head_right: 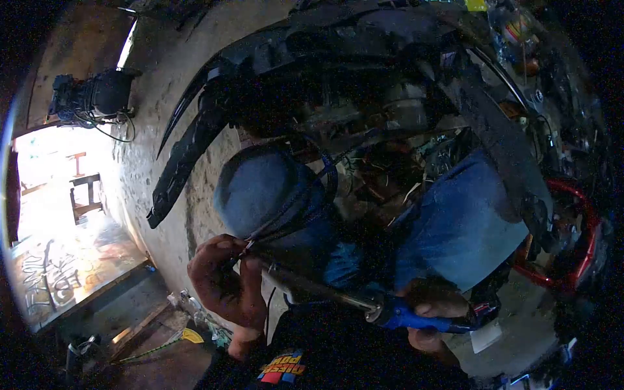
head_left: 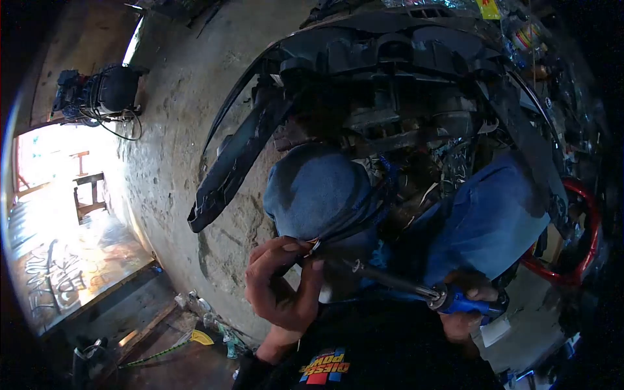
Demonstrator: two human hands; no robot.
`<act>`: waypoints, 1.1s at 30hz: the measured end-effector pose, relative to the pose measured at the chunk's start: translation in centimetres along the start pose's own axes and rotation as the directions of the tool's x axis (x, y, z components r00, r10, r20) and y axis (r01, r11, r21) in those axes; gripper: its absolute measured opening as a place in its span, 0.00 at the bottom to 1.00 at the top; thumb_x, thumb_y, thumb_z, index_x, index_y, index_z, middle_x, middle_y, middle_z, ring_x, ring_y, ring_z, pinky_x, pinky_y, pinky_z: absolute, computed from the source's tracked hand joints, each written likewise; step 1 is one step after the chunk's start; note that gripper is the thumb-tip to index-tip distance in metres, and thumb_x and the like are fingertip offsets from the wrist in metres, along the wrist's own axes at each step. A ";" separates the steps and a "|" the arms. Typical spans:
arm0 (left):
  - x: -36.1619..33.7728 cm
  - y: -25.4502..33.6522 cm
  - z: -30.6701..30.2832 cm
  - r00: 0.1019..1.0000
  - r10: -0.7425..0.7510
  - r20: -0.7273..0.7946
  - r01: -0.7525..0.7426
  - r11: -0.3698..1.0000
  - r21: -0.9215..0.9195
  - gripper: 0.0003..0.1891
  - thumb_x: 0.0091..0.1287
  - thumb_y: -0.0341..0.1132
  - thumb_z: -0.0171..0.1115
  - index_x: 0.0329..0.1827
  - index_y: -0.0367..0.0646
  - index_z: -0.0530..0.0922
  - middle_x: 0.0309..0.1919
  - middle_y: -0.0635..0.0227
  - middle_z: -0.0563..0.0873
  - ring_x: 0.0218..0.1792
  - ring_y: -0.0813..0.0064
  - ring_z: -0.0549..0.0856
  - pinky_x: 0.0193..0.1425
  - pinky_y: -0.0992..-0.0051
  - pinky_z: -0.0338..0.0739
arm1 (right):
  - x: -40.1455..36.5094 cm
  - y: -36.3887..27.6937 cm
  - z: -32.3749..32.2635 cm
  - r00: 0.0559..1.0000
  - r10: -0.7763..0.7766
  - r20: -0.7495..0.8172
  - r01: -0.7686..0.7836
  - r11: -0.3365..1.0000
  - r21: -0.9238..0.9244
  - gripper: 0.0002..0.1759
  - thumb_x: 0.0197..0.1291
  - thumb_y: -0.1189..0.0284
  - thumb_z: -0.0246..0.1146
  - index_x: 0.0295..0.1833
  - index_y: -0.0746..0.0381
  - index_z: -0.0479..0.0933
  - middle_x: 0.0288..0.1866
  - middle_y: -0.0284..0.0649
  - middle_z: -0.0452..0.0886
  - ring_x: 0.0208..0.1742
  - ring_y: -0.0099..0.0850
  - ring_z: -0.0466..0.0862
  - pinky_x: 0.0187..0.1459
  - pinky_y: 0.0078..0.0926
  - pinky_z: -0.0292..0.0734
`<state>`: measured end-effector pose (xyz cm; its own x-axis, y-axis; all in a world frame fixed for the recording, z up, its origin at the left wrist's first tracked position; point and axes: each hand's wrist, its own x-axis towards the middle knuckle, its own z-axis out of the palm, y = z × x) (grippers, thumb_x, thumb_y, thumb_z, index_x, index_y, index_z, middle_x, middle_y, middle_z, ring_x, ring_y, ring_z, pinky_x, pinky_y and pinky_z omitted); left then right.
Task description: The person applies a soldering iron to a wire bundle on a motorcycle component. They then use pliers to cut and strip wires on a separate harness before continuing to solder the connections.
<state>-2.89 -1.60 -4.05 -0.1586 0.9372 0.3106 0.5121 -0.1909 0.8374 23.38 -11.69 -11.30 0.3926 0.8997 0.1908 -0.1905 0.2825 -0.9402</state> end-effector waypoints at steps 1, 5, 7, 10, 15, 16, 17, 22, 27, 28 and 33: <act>0.2 0.0 -0.1 1.000 0.015 0.010 -0.015 0.999 0.051 0.21 0.58 0.15 0.73 0.54 0.30 0.76 0.46 0.50 0.87 0.48 0.61 0.88 0.53 0.68 0.86 | -0.2 -0.4 -0.5 1.000 0.017 -0.008 -0.017 1.000 0.012 0.28 0.70 0.52 0.69 0.59 0.63 0.72 0.45 0.48 0.80 0.38 0.42 0.86 0.32 0.36 0.88; 0.6 0.5 0.2 0.999 0.012 -0.045 -0.007 0.994 0.111 0.15 0.58 0.17 0.73 0.48 0.31 0.81 0.43 0.54 0.89 0.47 0.61 0.88 0.49 0.68 0.84 | -0.8 -1.4 -2.6 0.994 0.099 -0.039 -0.093 0.988 0.127 0.28 0.71 0.52 0.66 0.62 0.62 0.72 0.45 0.45 0.80 0.39 0.39 0.84 0.38 0.37 0.84; 0.4 0.8 0.0 0.999 -0.053 -0.005 0.053 0.993 0.106 0.12 0.63 0.21 0.69 0.48 0.33 0.80 0.48 0.53 0.85 0.49 0.65 0.84 0.53 0.68 0.80 | -0.9 -1.8 -3.5 0.989 0.126 -0.073 -0.110 0.976 0.185 0.28 0.72 0.52 0.64 0.64 0.62 0.72 0.45 0.44 0.80 0.39 0.38 0.83 0.41 0.38 0.82; 0.5 0.7 0.0 0.999 -0.049 0.011 0.047 0.992 0.114 0.10 0.65 0.24 0.67 0.48 0.35 0.79 0.50 0.52 0.82 0.50 0.67 0.81 0.54 0.69 0.78 | -0.8 -2.6 -5.0 0.976 0.195 -0.097 -0.153 0.931 0.332 0.28 0.74 0.52 0.62 0.67 0.61 0.72 0.45 0.43 0.81 0.39 0.36 0.81 0.45 0.39 0.78; 0.9 1.0 0.3 0.993 -0.079 -0.092 0.089 0.990 0.112 0.10 0.62 0.25 0.74 0.45 0.34 0.83 0.44 0.55 0.81 0.45 0.64 0.83 0.52 0.68 0.79 | -0.4 -4.1 -6.7 0.946 0.309 -0.102 -0.208 0.816 0.539 0.29 0.76 0.53 0.59 0.71 0.61 0.72 0.45 0.40 0.81 0.40 0.32 0.79 0.52 0.40 0.73; 0.8 1.0 0.6 0.988 -0.101 -0.117 0.109 0.992 0.068 0.10 0.62 0.25 0.74 0.45 0.34 0.83 0.45 0.55 0.81 0.46 0.64 0.83 0.52 0.68 0.79 | -0.5 -4.2 -6.5 0.915 0.305 -0.263 -0.143 0.857 0.494 0.32 0.74 0.50 0.61 0.72 0.61 0.72 0.40 0.38 0.81 0.35 0.31 0.78 0.46 0.37 0.73; 0.8 1.0 0.8 0.982 -0.124 -0.142 0.128 0.991 0.023 0.10 0.63 0.26 0.74 0.45 0.35 0.83 0.45 0.55 0.81 0.47 0.64 0.82 0.52 0.68 0.78 | -0.4 -4.2 -6.4 0.914 0.255 -0.315 -0.098 0.893 0.439 0.33 0.73 0.50 0.63 0.71 0.62 0.72 0.37 0.36 0.81 0.33 0.30 0.77 0.42 0.35 0.72; 0.7 0.5 -0.4 0.999 -0.035 0.003 0.035 0.990 0.136 0.09 0.64 0.25 0.70 0.45 0.35 0.82 0.45 0.56 0.82 0.46 0.65 0.82 0.50 0.69 0.78 | 4.4 -6.0 -3.0 0.949 0.033 -0.314 0.083 0.933 0.349 0.24 0.73 0.54 0.65 0.59 0.65 0.76 0.34 0.32 0.78 0.32 0.25 0.74 0.36 0.27 0.69; 2.1 1.5 -0.9 0.994 -0.101 0.039 0.095 0.989 0.117 0.07 0.65 0.23 0.71 0.44 0.36 0.84 0.42 0.57 0.85 0.42 0.67 0.85 0.45 0.70 0.79 | 3.6 -6.4 -5.6 0.937 -0.039 -0.348 0.150 0.943 0.298 0.27 0.73 0.52 0.64 0.61 0.64 0.76 0.33 0.31 0.79 0.30 0.24 0.72 0.36 0.26 0.69; 2.4 1.6 -1.0 0.992 -0.114 0.051 0.107 0.986 0.124 0.06 0.65 0.23 0.71 0.43 0.36 0.84 0.41 0.58 0.85 0.41 0.68 0.85 0.45 0.70 0.79 | 2.5 -6.1 -6.4 0.963 -0.010 -0.268 0.099 0.942 0.320 0.29 0.73 0.51 0.64 0.65 0.64 0.74 0.38 0.33 0.80 0.35 0.26 0.75 0.39 0.29 0.72; 3.4 2.2 -1.9 0.965 -0.233 0.122 0.227 0.972 0.067 0.04 0.69 0.26 0.70 0.43 0.35 0.84 0.40 0.62 0.86 0.37 0.72 0.84 0.42 0.73 0.77 | -3.8 -4.7 -9.4 0.903 0.425 -0.070 -0.323 0.775 0.542 0.37 0.73 0.51 0.61 0.75 0.67 0.67 0.54 0.43 0.84 0.51 0.35 0.83 0.55 0.41 0.81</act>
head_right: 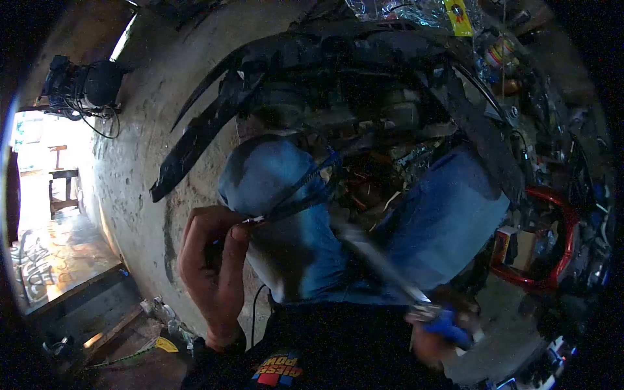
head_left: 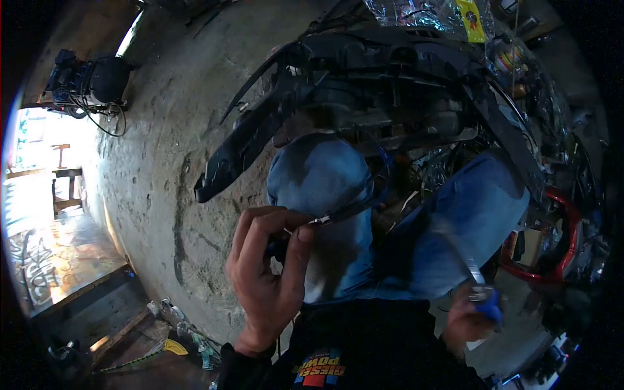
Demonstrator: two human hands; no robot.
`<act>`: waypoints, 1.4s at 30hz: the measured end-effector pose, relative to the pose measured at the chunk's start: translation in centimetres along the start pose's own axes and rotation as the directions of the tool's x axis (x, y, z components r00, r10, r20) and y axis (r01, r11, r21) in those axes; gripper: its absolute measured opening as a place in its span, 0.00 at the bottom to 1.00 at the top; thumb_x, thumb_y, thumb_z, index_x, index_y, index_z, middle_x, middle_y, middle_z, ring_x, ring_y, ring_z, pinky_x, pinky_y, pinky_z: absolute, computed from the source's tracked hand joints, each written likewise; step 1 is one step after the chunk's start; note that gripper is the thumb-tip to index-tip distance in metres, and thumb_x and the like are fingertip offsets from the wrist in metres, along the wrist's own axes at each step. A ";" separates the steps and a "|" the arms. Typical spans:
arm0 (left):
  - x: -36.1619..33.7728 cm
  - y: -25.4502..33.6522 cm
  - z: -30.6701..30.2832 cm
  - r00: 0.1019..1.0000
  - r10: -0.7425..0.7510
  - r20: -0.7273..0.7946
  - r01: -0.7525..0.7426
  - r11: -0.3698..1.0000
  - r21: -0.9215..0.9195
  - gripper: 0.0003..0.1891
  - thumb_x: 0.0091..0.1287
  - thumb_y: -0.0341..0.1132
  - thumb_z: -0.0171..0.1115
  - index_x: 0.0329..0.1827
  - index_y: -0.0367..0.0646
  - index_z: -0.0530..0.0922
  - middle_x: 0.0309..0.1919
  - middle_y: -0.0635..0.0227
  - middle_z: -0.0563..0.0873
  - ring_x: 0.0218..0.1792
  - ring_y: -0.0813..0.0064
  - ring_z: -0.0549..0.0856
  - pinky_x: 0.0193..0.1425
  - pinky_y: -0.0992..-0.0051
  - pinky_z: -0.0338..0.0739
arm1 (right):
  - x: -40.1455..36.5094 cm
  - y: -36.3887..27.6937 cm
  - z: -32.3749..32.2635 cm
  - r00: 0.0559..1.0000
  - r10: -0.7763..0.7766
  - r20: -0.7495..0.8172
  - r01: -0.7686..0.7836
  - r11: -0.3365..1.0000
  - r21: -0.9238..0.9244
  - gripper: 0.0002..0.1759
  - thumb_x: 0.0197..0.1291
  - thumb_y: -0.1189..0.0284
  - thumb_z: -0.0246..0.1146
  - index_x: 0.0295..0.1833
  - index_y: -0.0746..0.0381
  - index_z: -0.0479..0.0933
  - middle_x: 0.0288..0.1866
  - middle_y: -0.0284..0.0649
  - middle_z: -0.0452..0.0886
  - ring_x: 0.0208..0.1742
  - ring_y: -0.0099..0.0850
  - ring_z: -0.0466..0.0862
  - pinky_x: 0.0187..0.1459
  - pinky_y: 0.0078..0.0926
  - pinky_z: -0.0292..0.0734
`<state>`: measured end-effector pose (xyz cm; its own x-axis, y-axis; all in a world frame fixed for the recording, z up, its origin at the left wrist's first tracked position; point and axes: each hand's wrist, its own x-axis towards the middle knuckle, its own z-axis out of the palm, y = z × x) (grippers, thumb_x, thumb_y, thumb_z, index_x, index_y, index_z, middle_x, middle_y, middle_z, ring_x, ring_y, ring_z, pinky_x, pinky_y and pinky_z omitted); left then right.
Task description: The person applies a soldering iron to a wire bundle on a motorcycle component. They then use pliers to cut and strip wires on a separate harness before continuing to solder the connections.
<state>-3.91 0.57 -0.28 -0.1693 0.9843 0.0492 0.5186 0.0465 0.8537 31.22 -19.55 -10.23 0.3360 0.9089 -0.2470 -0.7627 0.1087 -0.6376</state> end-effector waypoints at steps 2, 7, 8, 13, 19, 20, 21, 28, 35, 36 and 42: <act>0.1 0.1 -0.2 0.996 -0.081 0.032 0.083 0.995 -0.053 0.04 0.69 0.26 0.69 0.43 0.36 0.84 0.39 0.63 0.85 0.36 0.74 0.83 0.39 0.75 0.75 | -0.7 1.4 -1.8 0.996 0.065 0.053 -0.058 0.991 -0.123 0.38 0.74 0.52 0.61 0.76 0.69 0.65 0.55 0.48 0.84 0.50 0.37 0.84 0.54 0.41 0.84; 0.5 -0.4 -0.8 0.976 -0.173 0.129 0.198 0.958 -0.210 0.06 0.72 0.30 0.68 0.45 0.36 0.85 0.35 0.68 0.83 0.30 0.83 0.77 0.33 0.78 0.68 | 0.8 4.8 -1.2 0.847 -0.020 0.531 0.405 0.671 -0.621 0.35 0.74 0.56 0.63 0.75 0.68 0.64 0.54 0.60 0.81 0.40 0.41 0.87 0.41 0.36 0.90; 0.6 -0.5 -1.0 0.974 -0.173 0.145 0.202 0.956 -0.215 0.08 0.73 0.32 0.68 0.45 0.35 0.85 0.35 0.68 0.84 0.29 0.84 0.78 0.33 0.79 0.68 | 2.6 5.6 4.1 0.811 -0.104 0.575 0.476 0.688 -0.547 0.35 0.74 0.55 0.63 0.75 0.67 0.65 0.53 0.59 0.82 0.41 0.42 0.87 0.42 0.38 0.90; 1.3 -0.5 -1.1 0.962 -0.203 0.183 0.252 0.916 -0.311 0.09 0.74 0.32 0.69 0.45 0.33 0.84 0.32 0.70 0.86 0.30 0.86 0.77 0.34 0.81 0.69 | 3.0 5.7 11.5 0.927 -0.120 0.356 0.283 0.845 -0.453 0.30 0.69 0.55 0.70 0.67 0.61 0.72 0.55 0.58 0.80 0.49 0.54 0.87 0.38 0.48 0.91; 1.8 0.9 -1.9 0.927 -0.279 0.252 0.353 0.874 -0.332 0.11 0.74 0.37 0.69 0.47 0.36 0.84 0.33 0.75 0.84 0.36 0.87 0.77 0.40 0.82 0.69 | 3.5 5.9 12.9 0.912 -0.209 0.354 0.403 0.620 -0.672 0.36 0.75 0.47 0.59 0.73 0.64 0.67 0.42 0.54 0.82 0.35 0.42 0.87 0.34 0.37 0.88; 1.8 0.7 -1.7 0.938 -0.258 0.233 0.326 0.884 -0.335 0.11 0.74 0.37 0.69 0.46 0.36 0.84 0.33 0.75 0.84 0.35 0.86 0.77 0.40 0.82 0.69 | 3.6 5.9 12.2 0.908 -0.219 0.357 0.412 0.616 -0.671 0.36 0.75 0.46 0.60 0.73 0.65 0.67 0.41 0.54 0.82 0.34 0.41 0.87 0.34 0.37 0.88; 1.7 0.3 -1.4 0.948 -0.237 0.213 0.299 0.893 -0.335 0.11 0.74 0.38 0.69 0.46 0.36 0.84 0.33 0.76 0.83 0.35 0.86 0.77 0.40 0.82 0.69 | 3.8 5.6 11.9 0.908 -0.207 0.364 0.409 0.627 -0.663 0.36 0.75 0.46 0.59 0.72 0.65 0.67 0.41 0.54 0.82 0.34 0.41 0.87 0.34 0.37 0.88; 2.1 0.7 -1.5 0.929 -0.290 0.230 0.355 0.875 -0.330 0.10 0.71 0.37 0.69 0.46 0.39 0.83 0.33 0.77 0.82 0.32 0.87 0.75 0.37 0.83 0.66 | 4.5 5.2 13.0 0.889 -0.181 0.421 0.412 0.720 -0.558 0.32 0.78 0.50 0.57 0.71 0.65 0.69 0.45 0.51 0.81 0.39 0.36 0.87 0.35 0.40 0.89; 2.2 0.6 -0.8 0.935 -0.292 0.203 0.354 0.821 -0.449 0.08 0.70 0.35 0.68 0.44 0.41 0.81 0.30 0.79 0.79 0.29 0.88 0.70 0.33 0.82 0.60 | 4.9 5.6 14.1 0.891 -0.201 0.406 0.422 0.694 -0.583 0.34 0.76 0.48 0.59 0.70 0.66 0.70 0.48 0.51 0.80 0.42 0.33 0.88 0.35 0.38 0.89; 2.2 0.6 -0.7 0.933 -0.293 0.208 0.358 0.807 -0.470 0.08 0.70 0.35 0.68 0.44 0.41 0.81 0.30 0.79 0.78 0.28 0.88 0.70 0.33 0.82 0.60 | 4.8 5.7 14.2 0.894 -0.212 0.394 0.423 0.687 -0.591 0.34 0.76 0.48 0.59 0.71 0.66 0.70 0.49 0.51 0.80 0.42 0.33 0.88 0.35 0.38 0.89; 2.1 0.8 -0.4 0.933 -0.284 0.221 0.360 0.763 -0.536 0.08 0.70 0.34 0.69 0.43 0.42 0.80 0.30 0.79 0.78 0.29 0.88 0.70 0.33 0.83 0.60 | 4.7 5.1 13.6 0.907 -0.178 0.383 0.384 0.724 -0.573 0.36 0.76 0.46 0.59 0.71 0.67 0.69 0.49 0.51 0.82 0.40 0.31 0.87 0.34 0.35 0.87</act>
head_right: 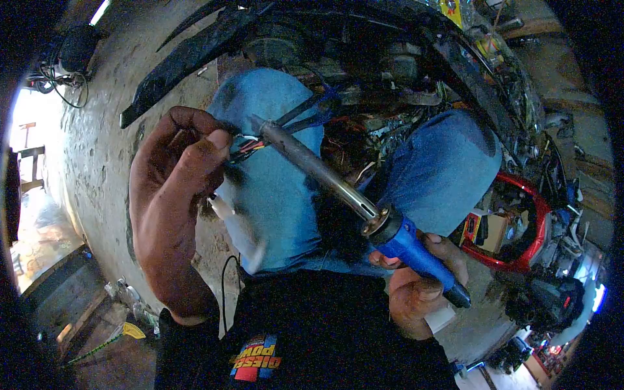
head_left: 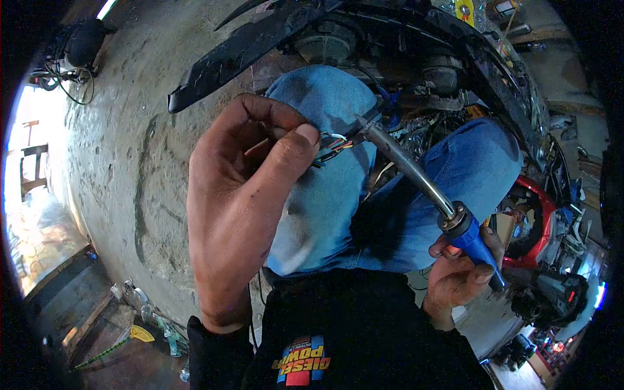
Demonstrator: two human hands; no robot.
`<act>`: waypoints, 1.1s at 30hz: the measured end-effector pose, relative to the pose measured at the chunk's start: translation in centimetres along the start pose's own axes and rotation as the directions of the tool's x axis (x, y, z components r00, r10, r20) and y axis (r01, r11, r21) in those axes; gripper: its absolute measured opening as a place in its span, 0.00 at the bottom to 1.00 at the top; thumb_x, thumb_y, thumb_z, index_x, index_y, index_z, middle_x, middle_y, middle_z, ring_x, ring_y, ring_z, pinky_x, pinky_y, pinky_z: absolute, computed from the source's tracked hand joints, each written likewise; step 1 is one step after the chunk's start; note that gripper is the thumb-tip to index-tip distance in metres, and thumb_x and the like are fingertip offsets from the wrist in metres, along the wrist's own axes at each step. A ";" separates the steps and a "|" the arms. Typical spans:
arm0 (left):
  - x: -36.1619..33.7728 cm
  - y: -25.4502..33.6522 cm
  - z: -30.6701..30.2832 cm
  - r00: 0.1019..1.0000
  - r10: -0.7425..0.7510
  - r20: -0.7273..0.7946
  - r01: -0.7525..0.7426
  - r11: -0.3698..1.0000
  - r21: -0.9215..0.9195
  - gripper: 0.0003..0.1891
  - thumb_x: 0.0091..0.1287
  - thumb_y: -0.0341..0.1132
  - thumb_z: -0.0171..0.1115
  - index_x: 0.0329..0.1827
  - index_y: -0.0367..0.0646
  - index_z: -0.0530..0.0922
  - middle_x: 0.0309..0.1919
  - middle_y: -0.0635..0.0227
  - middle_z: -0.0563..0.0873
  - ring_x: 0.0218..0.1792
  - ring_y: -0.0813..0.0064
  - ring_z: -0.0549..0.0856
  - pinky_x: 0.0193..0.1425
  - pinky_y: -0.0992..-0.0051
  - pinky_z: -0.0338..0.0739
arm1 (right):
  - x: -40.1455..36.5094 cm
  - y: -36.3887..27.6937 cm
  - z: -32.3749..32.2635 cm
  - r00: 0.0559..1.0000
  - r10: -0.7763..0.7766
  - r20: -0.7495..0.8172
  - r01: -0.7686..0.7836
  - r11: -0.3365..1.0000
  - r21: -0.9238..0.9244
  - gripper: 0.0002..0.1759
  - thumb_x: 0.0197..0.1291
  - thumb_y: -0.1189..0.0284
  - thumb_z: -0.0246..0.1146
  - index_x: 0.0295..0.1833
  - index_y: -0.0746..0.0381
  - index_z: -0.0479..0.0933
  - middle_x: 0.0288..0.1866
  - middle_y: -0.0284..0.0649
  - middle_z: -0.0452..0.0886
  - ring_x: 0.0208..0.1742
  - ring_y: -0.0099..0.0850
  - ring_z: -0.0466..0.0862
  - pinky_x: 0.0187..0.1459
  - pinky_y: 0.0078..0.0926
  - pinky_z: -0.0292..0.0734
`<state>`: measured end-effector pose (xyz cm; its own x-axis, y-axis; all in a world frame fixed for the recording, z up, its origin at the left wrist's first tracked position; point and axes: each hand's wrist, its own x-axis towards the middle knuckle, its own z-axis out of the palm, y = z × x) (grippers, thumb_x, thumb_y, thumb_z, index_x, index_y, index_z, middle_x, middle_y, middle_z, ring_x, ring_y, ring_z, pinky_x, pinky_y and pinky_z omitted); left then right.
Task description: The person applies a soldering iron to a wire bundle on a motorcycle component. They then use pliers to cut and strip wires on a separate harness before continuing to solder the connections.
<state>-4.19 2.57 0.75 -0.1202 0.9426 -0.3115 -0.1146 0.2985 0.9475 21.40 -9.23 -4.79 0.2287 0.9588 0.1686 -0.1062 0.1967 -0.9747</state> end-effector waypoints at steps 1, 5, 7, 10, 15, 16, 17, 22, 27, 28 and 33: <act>0.0 0.0 0.0 1.000 0.002 0.008 -0.001 1.000 -0.012 0.08 0.70 0.34 0.69 0.43 0.42 0.80 0.30 0.79 0.78 0.30 0.88 0.70 0.33 0.83 0.60 | -0.1 0.1 -0.5 1.000 0.006 0.022 -0.006 1.000 0.020 0.36 0.76 0.46 0.58 0.71 0.67 0.70 0.49 0.51 0.82 0.40 0.31 0.87 0.34 0.35 0.87; -0.2 0.2 0.0 1.000 0.023 0.017 -0.024 0.998 0.066 0.08 0.70 0.34 0.69 0.44 0.41 0.79 0.32 0.79 0.78 0.31 0.88 0.72 0.35 0.84 0.62 | -1.0 0.1 -0.7 0.996 0.023 -0.083 -0.014 0.994 0.107 0.31 0.71 0.52 0.66 0.66 0.64 0.72 0.53 0.60 0.83 0.42 0.45 0.88 0.41 0.54 0.85; -0.7 0.7 -0.2 0.998 0.047 0.044 -0.054 0.983 0.176 0.09 0.71 0.33 0.70 0.45 0.40 0.79 0.32 0.78 0.79 0.32 0.88 0.73 0.37 0.84 0.64 | -1.2 -0.1 -0.5 0.988 0.031 -0.150 -0.014 0.994 0.110 0.30 0.71 0.53 0.66 0.67 0.63 0.72 0.51 0.58 0.84 0.42 0.46 0.87 0.41 0.54 0.84; -1.3 -0.1 0.1 0.975 0.221 0.012 -0.216 0.941 0.260 0.09 0.68 0.29 0.72 0.45 0.36 0.82 0.34 0.69 0.86 0.32 0.81 0.82 0.38 0.78 0.76 | -1.4 0.2 -1.6 0.970 0.003 -0.242 0.034 0.988 0.148 0.31 0.74 0.52 0.61 0.69 0.65 0.70 0.53 0.60 0.83 0.42 0.46 0.88 0.43 0.49 0.85; -2.4 -0.9 -0.2 0.902 0.407 0.147 -0.420 0.744 0.520 0.08 0.65 0.25 0.72 0.45 0.38 0.83 0.34 0.63 0.85 0.31 0.71 0.85 0.37 0.73 0.78 | -4.1 1.5 -5.9 0.977 0.051 -0.207 0.010 0.958 0.286 0.32 0.78 0.52 0.53 0.73 0.68 0.66 0.57 0.63 0.82 0.43 0.45 0.88 0.45 0.42 0.86; -2.5 -1.1 -0.1 0.892 0.423 0.162 -0.439 0.719 0.538 0.08 0.65 0.25 0.72 0.44 0.38 0.83 0.34 0.63 0.85 0.31 0.71 0.85 0.37 0.72 0.78 | -5.0 1.8 -7.0 0.985 0.115 -0.127 -0.067 0.940 0.333 0.33 0.79 0.52 0.52 0.73 0.68 0.65 0.58 0.64 0.82 0.44 0.45 0.89 0.46 0.40 0.87; -2.7 -1.4 0.1 0.881 0.437 0.181 -0.458 0.694 0.555 0.07 0.65 0.25 0.72 0.44 0.39 0.83 0.35 0.63 0.85 0.31 0.71 0.85 0.37 0.72 0.79 | -5.9 2.2 -8.4 0.981 0.192 -0.008 -0.174 0.910 0.376 0.33 0.80 0.52 0.50 0.74 0.69 0.64 0.59 0.65 0.81 0.44 0.45 0.89 0.46 0.39 0.87; -4.2 -2.4 1.2 0.919 0.389 0.070 -0.354 0.732 0.582 0.07 0.65 0.25 0.72 0.44 0.38 0.83 0.38 0.60 0.85 0.34 0.65 0.87 0.40 0.69 0.81 | -7.2 2.3 -9.5 0.519 0.584 0.625 -0.813 0.110 0.572 0.35 0.83 0.51 0.43 0.77 0.72 0.61 0.64 0.69 0.79 0.47 0.45 0.89 0.48 0.33 0.89; -4.3 -3.1 1.4 0.903 0.401 0.157 -0.394 0.622 0.677 0.06 0.67 0.24 0.69 0.45 0.36 0.83 0.42 0.59 0.84 0.39 0.65 0.85 0.42 0.71 0.80 | -7.6 3.3 -7.3 0.706 0.490 0.512 -0.707 0.527 0.471 0.30 0.80 0.56 0.53 0.75 0.67 0.64 0.63 0.70 0.78 0.49 0.45 0.89 0.45 0.39 0.92; -4.3 -3.2 1.3 0.911 0.379 0.164 -0.382 0.621 0.684 0.05 0.67 0.24 0.67 0.45 0.36 0.83 0.42 0.59 0.84 0.40 0.66 0.85 0.42 0.72 0.79 | -7.9 3.5 -6.3 0.806 0.385 0.450 -0.576 0.684 0.447 0.29 0.79 0.57 0.55 0.74 0.65 0.65 0.62 0.69 0.78 0.50 0.45 0.89 0.45 0.40 0.92; -3.9 -3.4 0.2 0.874 0.389 0.292 -0.475 0.550 0.687 0.11 0.65 0.24 0.71 0.49 0.38 0.82 0.46 0.55 0.82 0.43 0.60 0.86 0.46 0.67 0.82 | -7.6 1.3 -6.2 0.811 0.515 0.277 -0.524 0.430 0.736 0.23 0.78 0.59 0.59 0.70 0.57 0.67 0.52 0.59 0.81 0.45 0.41 0.88 0.40 0.40 0.92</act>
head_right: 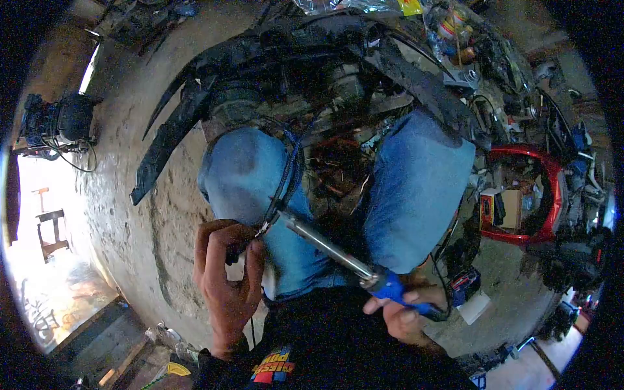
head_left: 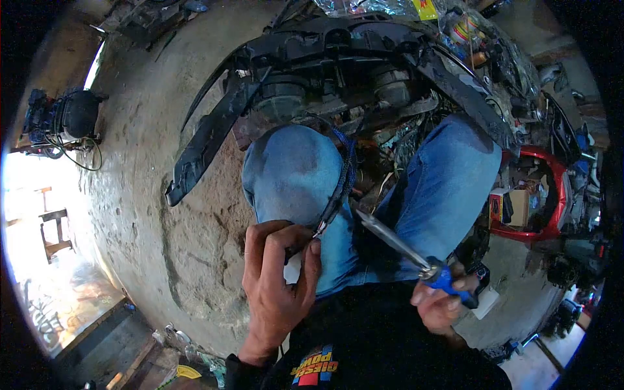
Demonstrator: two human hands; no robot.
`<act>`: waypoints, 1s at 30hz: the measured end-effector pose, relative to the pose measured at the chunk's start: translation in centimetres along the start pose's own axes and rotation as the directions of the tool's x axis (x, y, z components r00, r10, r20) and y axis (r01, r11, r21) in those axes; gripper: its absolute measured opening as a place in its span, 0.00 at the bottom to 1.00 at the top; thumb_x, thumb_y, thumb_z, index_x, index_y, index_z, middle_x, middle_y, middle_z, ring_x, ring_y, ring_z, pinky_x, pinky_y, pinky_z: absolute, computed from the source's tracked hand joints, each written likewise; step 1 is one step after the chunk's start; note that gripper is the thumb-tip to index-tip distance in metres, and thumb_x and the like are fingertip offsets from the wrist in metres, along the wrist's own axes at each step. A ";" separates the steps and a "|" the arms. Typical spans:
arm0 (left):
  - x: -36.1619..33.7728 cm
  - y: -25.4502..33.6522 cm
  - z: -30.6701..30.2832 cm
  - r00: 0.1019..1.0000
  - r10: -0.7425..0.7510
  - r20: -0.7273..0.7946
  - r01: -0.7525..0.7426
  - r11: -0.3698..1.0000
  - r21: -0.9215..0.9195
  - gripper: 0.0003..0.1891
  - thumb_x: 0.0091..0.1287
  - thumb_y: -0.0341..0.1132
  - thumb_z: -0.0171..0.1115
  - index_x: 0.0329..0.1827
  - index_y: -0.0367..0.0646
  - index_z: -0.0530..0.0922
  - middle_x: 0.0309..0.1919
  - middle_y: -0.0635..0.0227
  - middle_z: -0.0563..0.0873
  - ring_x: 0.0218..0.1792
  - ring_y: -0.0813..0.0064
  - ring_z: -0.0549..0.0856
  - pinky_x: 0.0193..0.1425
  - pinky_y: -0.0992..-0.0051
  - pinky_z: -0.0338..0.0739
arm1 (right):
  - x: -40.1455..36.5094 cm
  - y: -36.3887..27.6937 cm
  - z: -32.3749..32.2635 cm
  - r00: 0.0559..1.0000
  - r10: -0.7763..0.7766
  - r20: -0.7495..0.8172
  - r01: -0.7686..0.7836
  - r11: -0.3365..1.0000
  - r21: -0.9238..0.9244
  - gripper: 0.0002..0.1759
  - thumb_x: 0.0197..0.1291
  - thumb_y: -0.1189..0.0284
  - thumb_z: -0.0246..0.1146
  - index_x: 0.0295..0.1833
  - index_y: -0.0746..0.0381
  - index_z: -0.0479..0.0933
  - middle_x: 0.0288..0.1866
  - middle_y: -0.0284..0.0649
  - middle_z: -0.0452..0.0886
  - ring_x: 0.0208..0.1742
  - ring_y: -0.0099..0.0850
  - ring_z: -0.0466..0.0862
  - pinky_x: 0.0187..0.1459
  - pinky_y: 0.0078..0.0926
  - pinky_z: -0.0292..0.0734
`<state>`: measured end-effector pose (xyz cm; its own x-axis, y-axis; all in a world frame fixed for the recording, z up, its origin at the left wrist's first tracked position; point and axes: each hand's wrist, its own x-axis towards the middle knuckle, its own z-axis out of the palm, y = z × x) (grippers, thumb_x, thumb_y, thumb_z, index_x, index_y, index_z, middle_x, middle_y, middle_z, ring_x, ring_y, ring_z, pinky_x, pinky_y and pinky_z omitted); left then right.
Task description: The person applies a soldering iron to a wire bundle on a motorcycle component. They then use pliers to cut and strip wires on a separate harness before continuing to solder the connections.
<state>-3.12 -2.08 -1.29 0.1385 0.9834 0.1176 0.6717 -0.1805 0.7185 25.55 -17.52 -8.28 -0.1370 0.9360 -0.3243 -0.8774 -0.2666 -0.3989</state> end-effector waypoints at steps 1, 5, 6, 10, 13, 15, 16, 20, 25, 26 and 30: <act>0.0 0.0 0.0 1.000 0.006 0.012 -0.006 1.000 -0.003 0.12 0.64 0.24 0.71 0.50 0.38 0.82 0.47 0.55 0.82 0.43 0.59 0.86 0.46 0.67 0.82 | 1.3 1.5 2.7 0.925 -0.379 0.022 0.377 0.910 -0.174 0.22 0.78 0.58 0.58 0.68 0.58 0.68 0.47 0.54 0.82 0.40 0.39 0.88 0.38 0.36 0.90; 0.2 -0.2 0.0 0.997 0.058 -0.055 -0.059 0.998 -0.005 0.15 0.57 0.22 0.75 0.47 0.41 0.83 0.46 0.59 0.83 0.41 0.60 0.85 0.45 0.66 0.81 | 0.9 -0.1 2.3 0.742 -0.669 0.050 0.625 0.662 -0.414 0.24 0.80 0.55 0.55 0.70 0.60 0.68 0.31 0.38 0.78 0.26 0.29 0.81 0.33 0.28 0.81; 0.3 -0.3 -0.1 0.993 0.094 -0.071 -0.094 0.996 0.003 0.16 0.56 0.22 0.75 0.47 0.42 0.84 0.45 0.60 0.83 0.40 0.61 0.84 0.44 0.66 0.81 | 1.1 -0.8 2.5 0.715 -0.697 0.055 0.636 0.617 -0.462 0.25 0.81 0.55 0.55 0.72 0.60 0.67 0.27 0.33 0.76 0.23 0.26 0.78 0.32 0.26 0.78; 1.3 -0.6 -1.2 0.957 0.274 -0.089 -0.265 0.959 0.100 0.17 0.51 0.22 0.77 0.44 0.46 0.85 0.44 0.64 0.84 0.37 0.63 0.82 0.39 0.67 0.77 | 2.5 -3.2 2.2 0.601 -0.787 0.136 0.752 0.500 -0.430 0.29 0.81 0.55 0.54 0.78 0.58 0.65 0.23 0.27 0.70 0.20 0.19 0.71 0.36 0.22 0.72; 2.6 0.0 -2.3 0.953 0.302 -0.039 -0.294 0.946 0.138 0.16 0.49 0.21 0.76 0.42 0.40 0.85 0.43 0.59 0.85 0.41 0.63 0.85 0.44 0.69 0.81 | 3.8 -3.7 2.7 0.558 -0.814 0.162 0.747 0.407 -0.526 0.23 0.81 0.57 0.55 0.70 0.60 0.65 0.22 0.31 0.71 0.18 0.23 0.73 0.30 0.24 0.75; 3.0 0.6 -2.5 0.975 0.220 -0.038 -0.215 0.971 0.105 0.15 0.49 0.21 0.77 0.40 0.41 0.84 0.42 0.61 0.84 0.41 0.64 0.84 0.44 0.68 0.79 | 5.1 -3.8 3.6 0.563 -0.815 0.140 0.754 0.436 -0.491 0.16 0.80 0.60 0.55 0.59 0.61 0.67 0.20 0.38 0.74 0.15 0.29 0.75 0.23 0.28 0.80; 3.2 0.8 -2.5 0.983 0.179 -0.035 -0.175 0.980 0.091 0.15 0.49 0.21 0.77 0.40 0.41 0.84 0.41 0.61 0.84 0.40 0.64 0.84 0.44 0.67 0.79 | 6.0 -3.5 4.1 0.575 -0.811 0.107 0.765 0.486 -0.422 0.13 0.80 0.62 0.53 0.53 0.62 0.69 0.19 0.42 0.77 0.13 0.33 0.77 0.19 0.32 0.84; 3.2 -1.4 -2.0 0.950 0.305 -0.065 -0.286 0.936 0.207 0.18 0.49 0.24 0.78 0.42 0.47 0.83 0.43 0.67 0.82 0.37 0.63 0.80 0.43 0.65 0.74 | 6.5 -2.0 3.7 0.649 -0.746 0.149 0.758 0.614 -0.220 0.18 0.80 0.58 0.49 0.56 0.64 0.71 0.26 0.49 0.83 0.23 0.44 0.86 0.31 0.50 0.89; 2.2 -3.0 -1.3 0.864 0.481 -0.151 -0.415 0.849 0.328 0.19 0.49 0.24 0.80 0.42 0.52 0.84 0.44 0.71 0.82 0.38 0.68 0.80 0.42 0.67 0.75 | 7.2 -2.0 4.1 0.723 -0.593 0.355 0.685 0.547 -0.481 0.18 0.74 0.66 0.65 0.56 0.65 0.67 0.26 0.50 0.81 0.24 0.38 0.87 0.28 0.40 0.90; 2.2 -3.4 -1.0 0.840 0.518 -0.163 -0.443 0.828 0.343 0.19 0.49 0.24 0.80 0.42 0.53 0.84 0.44 0.72 0.82 0.38 0.68 0.80 0.42 0.67 0.75 | 6.6 -1.9 3.4 0.751 -0.553 0.361 0.659 0.594 -0.462 0.19 0.73 0.66 0.66 0.55 0.68 0.69 0.29 0.57 0.83 0.27 0.43 0.90 0.29 0.48 0.92; 2.2 -3.9 -0.7 0.790 0.584 -0.185 -0.500 0.789 0.358 0.20 0.48 0.25 0.81 0.43 0.55 0.86 0.44 0.74 0.82 0.38 0.70 0.80 0.41 0.68 0.76 | 7.5 -1.3 4.4 0.845 -0.371 0.384 0.532 0.653 -0.540 0.22 0.73 0.64 0.66 0.56 0.70 0.69 0.35 0.63 0.85 0.30 0.47 0.91 0.29 0.47 0.92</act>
<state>-5.90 0.82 -3.33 0.3672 0.6752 0.6397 0.7209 -0.6412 0.2629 23.63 -9.13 -6.39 0.0333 0.9785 0.2035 -0.3974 0.1998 -0.8956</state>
